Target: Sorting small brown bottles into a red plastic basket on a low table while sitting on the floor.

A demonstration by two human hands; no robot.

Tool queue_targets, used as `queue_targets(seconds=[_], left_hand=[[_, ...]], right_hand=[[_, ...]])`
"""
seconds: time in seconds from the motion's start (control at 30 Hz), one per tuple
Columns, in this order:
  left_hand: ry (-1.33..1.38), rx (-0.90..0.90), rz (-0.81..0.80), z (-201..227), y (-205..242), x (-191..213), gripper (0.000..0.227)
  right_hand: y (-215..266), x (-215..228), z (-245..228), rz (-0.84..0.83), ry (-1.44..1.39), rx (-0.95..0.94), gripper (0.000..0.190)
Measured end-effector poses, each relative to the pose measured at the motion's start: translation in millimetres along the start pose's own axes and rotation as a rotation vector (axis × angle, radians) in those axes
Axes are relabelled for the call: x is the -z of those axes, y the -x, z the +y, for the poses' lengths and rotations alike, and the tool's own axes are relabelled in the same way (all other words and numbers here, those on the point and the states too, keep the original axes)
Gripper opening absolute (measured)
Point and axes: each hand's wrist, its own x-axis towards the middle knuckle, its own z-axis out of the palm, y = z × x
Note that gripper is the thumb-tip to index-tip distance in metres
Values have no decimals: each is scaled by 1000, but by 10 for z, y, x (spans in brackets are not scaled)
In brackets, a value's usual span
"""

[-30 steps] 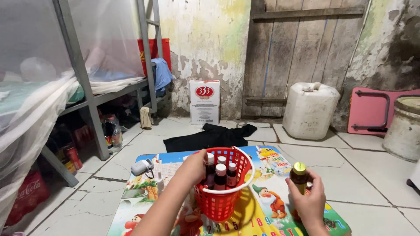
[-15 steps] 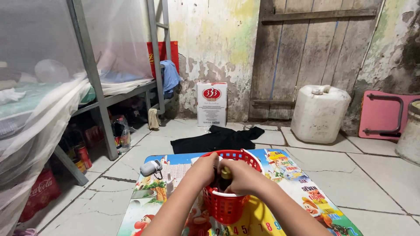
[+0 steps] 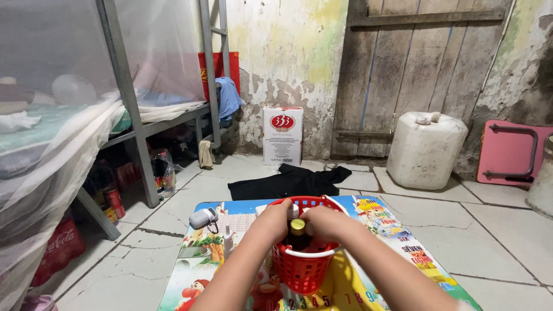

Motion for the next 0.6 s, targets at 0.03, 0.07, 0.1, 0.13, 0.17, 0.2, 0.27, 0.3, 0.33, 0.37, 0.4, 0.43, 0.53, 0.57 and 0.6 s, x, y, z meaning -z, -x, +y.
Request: queue_targets(seconds=[0.03, 0.07, 0.1, 0.13, 0.17, 0.2, 0.27, 0.3, 0.33, 0.37, 0.4, 0.43, 0.53, 0.57, 0.6], left_hand=[[-11, -10, -7, 9, 8, -16, 40], [-11, -12, -8, 39, 30, -5, 40], [-5, -9, -14, 62, 48, 13, 41], [2, -6, -20, 80, 66, 34, 41], [-2, -4, -22, 76, 72, 50, 41], [8, -9, -29, 70, 79, 65, 41], [25, -14, -33, 104, 100, 67, 40], [6, 3, 15, 133, 123, 58, 41], [-12, 22, 63, 164, 144, 50, 43], [-10, 19, 63, 159, 137, 43, 43], [-4, 22, 62, 157, 129, 36, 39], [1, 24, 63, 155, 118, 32, 36], [-8, -5, 96, 108, 78, -12, 39], [-7, -7, 96, 111, 70, -6, 39], [-10, 3, 77, 113, 62, -1, 42]], right_hand=[[-36, -102, 33, 10, -7, 12, 45], [140, 60, -26, 10, -7, 10, 45], [308, 224, -92, 93, -124, -34, 48], [472, 389, -163, 177, -241, -77, 52], [635, 405, -91, 177, -246, -76, 52], [800, 418, -20, 446, -590, -115, 56], [1061, 340, 212, 715, -926, -152, 61], [1159, 233, 362, 936, -1062, -201, 51], [1258, 130, 513, 1158, -1197, -255, 41], [1240, 44, 676, 1160, -1194, -255, 41], [1224, -40, 841, 1192, -1041, -268, 50], [1205, -120, 1009, 1220, -887, -277, 61], [1138, -176, 1040, 977, -793, -390, 61], [1121, -168, 1012, 978, -792, -391, 61], [1103, -162, 986, 938, -782, -410, 60]])
